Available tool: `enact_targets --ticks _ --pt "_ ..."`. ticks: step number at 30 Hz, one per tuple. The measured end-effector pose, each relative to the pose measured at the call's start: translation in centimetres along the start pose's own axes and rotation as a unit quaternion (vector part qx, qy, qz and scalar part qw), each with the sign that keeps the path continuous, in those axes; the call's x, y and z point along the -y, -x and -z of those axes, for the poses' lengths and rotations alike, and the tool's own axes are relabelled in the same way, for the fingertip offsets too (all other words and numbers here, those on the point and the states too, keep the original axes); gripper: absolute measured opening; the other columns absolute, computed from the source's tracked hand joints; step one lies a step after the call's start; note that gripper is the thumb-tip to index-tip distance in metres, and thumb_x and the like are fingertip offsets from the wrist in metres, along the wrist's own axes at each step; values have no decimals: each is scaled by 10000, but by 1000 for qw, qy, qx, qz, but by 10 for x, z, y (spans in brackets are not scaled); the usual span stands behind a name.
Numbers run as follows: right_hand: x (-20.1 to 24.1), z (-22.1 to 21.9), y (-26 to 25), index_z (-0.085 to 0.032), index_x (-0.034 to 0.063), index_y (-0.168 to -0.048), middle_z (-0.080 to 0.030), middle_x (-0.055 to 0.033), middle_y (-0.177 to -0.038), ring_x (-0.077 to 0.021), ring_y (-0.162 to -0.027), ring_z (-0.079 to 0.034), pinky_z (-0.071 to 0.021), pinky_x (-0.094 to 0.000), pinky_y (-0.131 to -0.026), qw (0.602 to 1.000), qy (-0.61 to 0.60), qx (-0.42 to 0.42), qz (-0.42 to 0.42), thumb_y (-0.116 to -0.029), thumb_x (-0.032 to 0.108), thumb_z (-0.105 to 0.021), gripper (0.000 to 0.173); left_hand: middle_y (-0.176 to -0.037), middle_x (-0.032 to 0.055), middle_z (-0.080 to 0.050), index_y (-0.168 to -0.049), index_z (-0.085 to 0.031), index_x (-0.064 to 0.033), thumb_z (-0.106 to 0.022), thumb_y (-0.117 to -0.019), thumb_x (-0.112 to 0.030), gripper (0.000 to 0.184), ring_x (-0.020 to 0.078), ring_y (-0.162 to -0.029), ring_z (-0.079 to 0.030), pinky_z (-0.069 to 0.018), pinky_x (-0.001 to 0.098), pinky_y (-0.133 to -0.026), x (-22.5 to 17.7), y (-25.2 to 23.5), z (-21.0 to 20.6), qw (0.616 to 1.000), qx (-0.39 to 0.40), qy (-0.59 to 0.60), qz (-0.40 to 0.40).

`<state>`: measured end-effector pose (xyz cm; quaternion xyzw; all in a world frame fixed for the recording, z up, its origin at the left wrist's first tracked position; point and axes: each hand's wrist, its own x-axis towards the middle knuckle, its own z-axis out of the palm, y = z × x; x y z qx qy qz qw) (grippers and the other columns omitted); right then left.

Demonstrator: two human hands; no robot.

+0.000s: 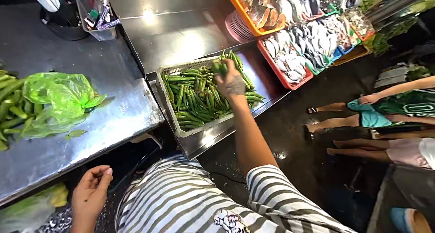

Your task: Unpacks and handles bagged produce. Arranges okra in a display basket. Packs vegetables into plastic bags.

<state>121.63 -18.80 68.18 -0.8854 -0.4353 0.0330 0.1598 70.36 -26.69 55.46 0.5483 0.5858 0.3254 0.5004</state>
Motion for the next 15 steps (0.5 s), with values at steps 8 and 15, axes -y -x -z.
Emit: enact_targets --ticks 8,15 --pt "-89 16 76 -491 58 -1422 -653 -216 -1209 -404 -1106 -642 -528 -593 -928 991 -24 -123 41 -1028 331 -567 485 -881 11 -683 -1086 -639 -23 -627 -960 -143 175 66 -700 -674 -596 244 -640 21 26 -20 996 -28 9 85" --pt "-106 -39 112 -589 16 -1313 -688 -205 -1146 -396 -1080 -655 -528 -575 -949 992 -29 -95 75 -908 260 -705 487 -910 7 -696 -1082 -665 -67 -654 -933 -227 219 70 -711 -672 -591 258 -644 15 0 -27 996 52 -48 50"
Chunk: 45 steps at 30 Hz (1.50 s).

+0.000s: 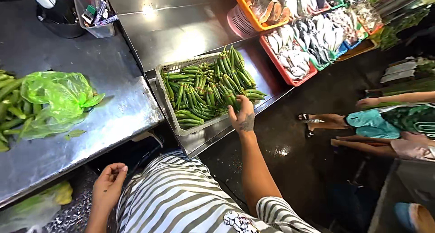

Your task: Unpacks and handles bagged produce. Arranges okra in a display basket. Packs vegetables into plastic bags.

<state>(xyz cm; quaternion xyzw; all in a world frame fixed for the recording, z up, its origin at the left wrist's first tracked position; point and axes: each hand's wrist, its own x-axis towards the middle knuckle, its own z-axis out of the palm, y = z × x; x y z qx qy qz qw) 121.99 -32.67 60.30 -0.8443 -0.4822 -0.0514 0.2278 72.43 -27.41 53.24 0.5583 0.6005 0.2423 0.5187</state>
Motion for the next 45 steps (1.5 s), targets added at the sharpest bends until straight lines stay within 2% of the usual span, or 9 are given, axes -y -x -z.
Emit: enact_targets --ticks 3,7,14,17,21,26,30,39,45 --pt "11 -12 -24 -654 100 -1236 -699 -189 -1127 -403 -1073 -668 -548 -608 -888 992 64 108 -32 -846 301 -828 472 -900 10 -690 -1082 -663 -63 -654 -945 -217 206 70 -710 -670 -588 257 -648 -8 -17 2 1000 16 -12 -10" --pt "27 -32 -64 -632 127 -1284 -697 -197 -1140 -400 -1095 -673 -554 -589 -854 975 155 110 -116 -877 313 -769 467 -909 -1 -690 -1093 -660 -78 -660 -947 -221 204 58 -719 -670 -586 243 -650 -16 -27 6 999 34 -20 -21" --pt "15 -11 -78 -625 107 -1305 -703 -225 -1151 -437 -1071 -681 -529 -671 -902 970 92 196 -113 -873 375 -804 539 -927 13 -683 -1112 -649 -47 -646 -973 -217 220 59 -727 -672 -590 241 -663 11 -11 13 999 -22 23 0" --pt "10 23 -76 -611 43 -1314 -689 -239 -1171 -426 -1080 -667 -504 -659 -949 981 -11 130 -146 -878 405 -798 597 -922 18 -683 -1113 -643 -34 -634 -972 -201 219 59 -721 -672 -591 242 -654 26 8 11 997 -44 46 36" --pt "18 40 -53 -463 40 -1375 -688 -234 -1066 -399 -913 -692 -551 -592 -804 990 -36 40 -130 -939 379 -747 621 -893 28 -680 -1100 -639 -30 -628 -986 -180 189 77 -711 -676 -594 255 -645 37 21 2 993 -51 68 80" --pt "8 -7 -46 -622 14 -1266 -637 -250 -1240 -440 -1187 -605 -516 -608 -967 986 132 60 -82 -933 321 -732 465 -897 31 -683 -1091 -645 -46 -646 -984 -177 170 83 -712 -674 -591 263 -652 24 7 -4 996 -8 43 84" --pt "8 -28 -36 -676 71 -1135 -585 -239 -1254 -460 -1190 -552 -503 -619 -850 967 248 30 -57 -932 363 -713 358 -928 28 -689 -1099 -654 -64 -642 -969 -213 197 89 -744 -680 -595 275 -676 11 -10 8 999 16 17 33" --pt "12 -25 -41 -677 53 -1212 -642 -244 -1201 -419 -1159 -628 -539 -563 -931 972 209 60 -88 -894 292 -771 409 -922 32 -677 -1117 -643 -49 -645 -990 -196 194 72 -727 -669 -583 250 -659 19 -11 22 998 -14 11 56" --pt "40 -5 -15 -633 106 -1365 -590 -279 -1363 -489 -1271 -555 -468 -666 -1003 974 218 30 -61 -852 520 -749 670 -1036 110 -710 -1173 -657 -16 -640 -1000 -247 289 189 -873 -705 -607 408 -810 41 5 13 998 27 22 49"
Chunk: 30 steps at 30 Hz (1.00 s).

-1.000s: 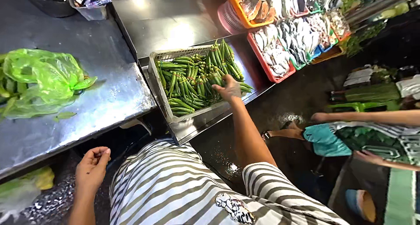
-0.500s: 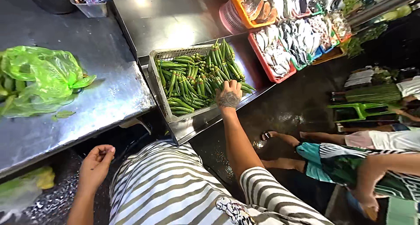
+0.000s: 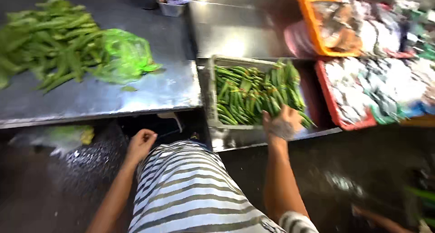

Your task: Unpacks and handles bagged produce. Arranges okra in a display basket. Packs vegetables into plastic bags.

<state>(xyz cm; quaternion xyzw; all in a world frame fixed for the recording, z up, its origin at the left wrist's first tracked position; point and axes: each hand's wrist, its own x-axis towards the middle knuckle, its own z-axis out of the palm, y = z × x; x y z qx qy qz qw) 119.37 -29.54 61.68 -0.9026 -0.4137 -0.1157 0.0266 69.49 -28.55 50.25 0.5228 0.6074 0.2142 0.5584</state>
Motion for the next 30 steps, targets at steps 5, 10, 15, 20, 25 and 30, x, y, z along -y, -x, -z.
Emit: enact_targets --ticks 5,10,15,20,25,30 --pt "85 34 45 -656 -33 -1236 -651 -290 -1155 -445 -1079 -638 -523 -551 -932 967 -183 -70 165 -870 337 -770 533 -1034 122 -702 -1172 -662 -20 -633 -1007 -284 313 195 -906 -695 -588 408 -852 9 6 0 1000 -3 17 18" --pt "188 32 102 -570 -37 -1366 -699 -192 -1096 -299 -913 -694 -599 -488 -819 838 -307 178 414 -902 332 -751 620 -991 78 -703 -1125 -683 -48 -636 -1001 -275 263 154 -877 -685 -586 369 -832 3 9 38 996 -73 45 -2" --pt "298 23 122 -541 64 -1428 -614 -226 -1249 -337 -959 -677 -596 -514 -811 820 -310 228 423 -849 389 -799 713 -905 34 -691 -1085 -682 -93 -656 -990 -262 196 128 -797 -665 -575 358 -752 18 15 100 988 -148 42 -23" --pt "438 21 79 -452 179 -1536 -416 -285 -1521 -480 -1285 -529 -532 -618 -939 881 -217 146 394 -725 352 -884 935 -957 43 -691 -1125 -678 -83 -635 -995 -296 253 117 -825 -662 -570 335 -776 61 50 142 988 -154 -13 26" --pt "490 31 24 -716 78 -1211 -582 -204 -1401 -409 -1312 -527 -429 -618 -1074 891 -269 142 337 -960 328 -637 363 -949 44 -693 -1127 -682 -72 -641 -988 -289 261 110 -795 -656 -566 315 -746 99 107 150 978 -196 6 67" --pt "441 86 28 -560 4 -1166 -636 -76 -987 -165 -889 -668 -600 -398 -804 703 -662 110 237 -1005 149 -546 217 -974 70 -693 -1113 -669 -34 -669 -971 -242 252 136 -800 -672 -583 330 -745 92 125 128 948 -274 137 88"
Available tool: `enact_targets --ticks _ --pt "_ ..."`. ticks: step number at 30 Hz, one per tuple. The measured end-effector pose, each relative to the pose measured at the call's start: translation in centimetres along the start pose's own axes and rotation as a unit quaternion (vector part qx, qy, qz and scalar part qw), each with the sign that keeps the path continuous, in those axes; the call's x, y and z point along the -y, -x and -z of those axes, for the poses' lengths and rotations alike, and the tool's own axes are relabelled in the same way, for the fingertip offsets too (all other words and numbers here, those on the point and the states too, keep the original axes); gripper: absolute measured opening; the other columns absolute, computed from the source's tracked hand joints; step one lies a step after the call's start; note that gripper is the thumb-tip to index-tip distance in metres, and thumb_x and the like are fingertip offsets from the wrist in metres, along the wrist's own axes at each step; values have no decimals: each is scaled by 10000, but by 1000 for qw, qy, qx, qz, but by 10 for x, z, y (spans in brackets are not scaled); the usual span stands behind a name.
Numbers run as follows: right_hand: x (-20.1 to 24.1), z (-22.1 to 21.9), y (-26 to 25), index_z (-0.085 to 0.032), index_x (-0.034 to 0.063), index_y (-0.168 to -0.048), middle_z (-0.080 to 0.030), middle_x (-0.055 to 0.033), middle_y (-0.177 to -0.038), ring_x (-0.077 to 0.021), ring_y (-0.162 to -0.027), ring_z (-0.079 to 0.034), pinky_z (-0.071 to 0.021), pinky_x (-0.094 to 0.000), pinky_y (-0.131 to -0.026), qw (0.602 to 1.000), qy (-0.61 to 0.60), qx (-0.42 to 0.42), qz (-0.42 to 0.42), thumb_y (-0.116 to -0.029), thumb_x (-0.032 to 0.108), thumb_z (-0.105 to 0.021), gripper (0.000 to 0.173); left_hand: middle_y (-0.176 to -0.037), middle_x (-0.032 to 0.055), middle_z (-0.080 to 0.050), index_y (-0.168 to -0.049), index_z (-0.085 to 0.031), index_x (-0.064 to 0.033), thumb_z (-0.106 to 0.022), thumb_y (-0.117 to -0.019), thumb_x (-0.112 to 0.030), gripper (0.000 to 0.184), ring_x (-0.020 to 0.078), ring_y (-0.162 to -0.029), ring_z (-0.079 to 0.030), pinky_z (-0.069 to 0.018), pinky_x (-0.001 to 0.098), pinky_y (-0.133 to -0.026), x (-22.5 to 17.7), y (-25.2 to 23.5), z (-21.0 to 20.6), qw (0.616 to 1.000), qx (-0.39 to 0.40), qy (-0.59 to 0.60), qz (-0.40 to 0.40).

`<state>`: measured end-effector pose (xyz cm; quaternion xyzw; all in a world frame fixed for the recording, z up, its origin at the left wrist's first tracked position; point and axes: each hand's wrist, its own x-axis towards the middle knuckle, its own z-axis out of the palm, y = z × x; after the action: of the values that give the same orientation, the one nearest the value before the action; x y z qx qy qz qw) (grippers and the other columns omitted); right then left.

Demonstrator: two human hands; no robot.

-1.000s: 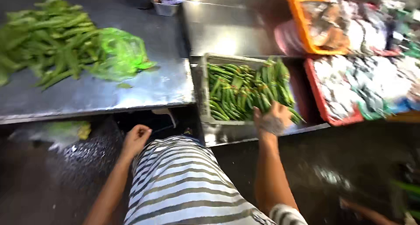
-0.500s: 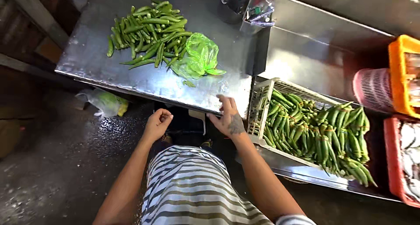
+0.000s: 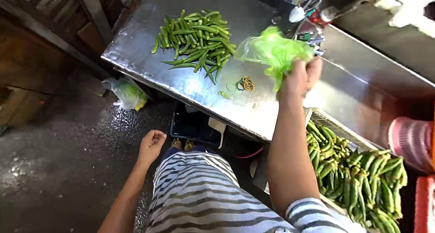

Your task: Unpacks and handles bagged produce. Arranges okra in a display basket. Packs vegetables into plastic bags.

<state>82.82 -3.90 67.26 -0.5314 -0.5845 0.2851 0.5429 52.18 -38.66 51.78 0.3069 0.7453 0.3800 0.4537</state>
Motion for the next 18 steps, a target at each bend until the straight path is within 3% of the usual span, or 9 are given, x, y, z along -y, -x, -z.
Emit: enact_targets --ticks 2,4,6,7,9,11,14,16,18 --pt "18 10 34 -545 47 -1141 -624 -26 -973 -140 -877 -653 -597 -395 -792 995 -38 80 40 -967 82 -574 180 -1148 127 -686 -1277 -600 -3 -734 -930 -272 460 198 -952 -700 -607 388 -840 -30 7 -22 995 11 98 -25" --pt "25 -2 85 -539 79 -1033 -590 41 -885 -59 -791 -606 -560 -291 -714 977 -39 203 60 -888 40 -604 164 -1366 178 -586 -1539 -326 -55 -790 -883 -278 835 269 -1000 -715 -641 445 -808 -66 15 -50 967 19 247 -52" --pt "19 -14 147 -603 54 -1028 -646 48 -895 -25 -791 -630 -566 -238 -697 934 -80 346 43 -855 62 -627 175 -1492 175 -482 -1621 -88 -164 -710 -925 -228 935 283 -1054 -703 -638 464 -797 -103 19 -73 931 74 350 -76" --pt "13 -21 174 -635 55 -1052 -682 33 -938 -42 -831 -657 -588 -255 -732 909 -111 402 25 -876 107 -667 186 -1470 166 -498 -1609 -99 -96 -619 -966 -159 829 225 -1115 -673 -617 415 -859 -117 20 -79 926 108 348 -95" --pt "5 -29 214 -685 24 -1059 -723 -46 -1017 -121 -936 -705 -626 -331 -821 908 -109 405 14 -843 171 -768 274 -1286 145 -637 -1427 -436 101 -579 -969 -27 497 97 -1131 -632 -530 279 -981 -134 25 -85 959 139 226 -98" --pt "0 -29 219 -669 -15 -1043 -671 -150 -1094 -209 -1028 -665 -594 -370 -866 937 14 338 90 -777 236 -799 388 -1284 215 -644 -1353 -558 104 -564 -993 -12 378 197 -1210 -605 -459 361 -1083 -144 18 -85 978 166 105 -68" --pt "-8 -24 192 -581 -65 -1307 -534 -332 -1335 -425 -1211 -562 -505 -522 -1002 911 160 346 156 -740 333 -778 721 -1196 195 -685 -1279 -624 44 -443 -1097 -219 368 235 -1141 -660 -510 435 -1044 -123 -11 -101 976 164 82 -118" --pt "-9 -34 181 -527 -54 -1425 -575 -265 -1390 -307 -1240 -605 -514 -447 -1055 883 99 453 76 -850 305 -760 717 -1165 191 -693 -1260 -633 37 -444 -1101 -261 387 244 -1107 -673 -521 454 -1018 -123 -20 -96 974 177 66 -126" --pt "-17 -56 187 -580 -43 -1386 -651 -178 -1338 -186 -1229 -633 -513 -362 -1082 867 -8 498 -4 -893 282 -742 612 -1182 180 -682 -1262 -621 50 -524 -1062 -206 339 219 -1111 -664 -523 415 -1021 -124 -28 -84 976 152 116 -107"
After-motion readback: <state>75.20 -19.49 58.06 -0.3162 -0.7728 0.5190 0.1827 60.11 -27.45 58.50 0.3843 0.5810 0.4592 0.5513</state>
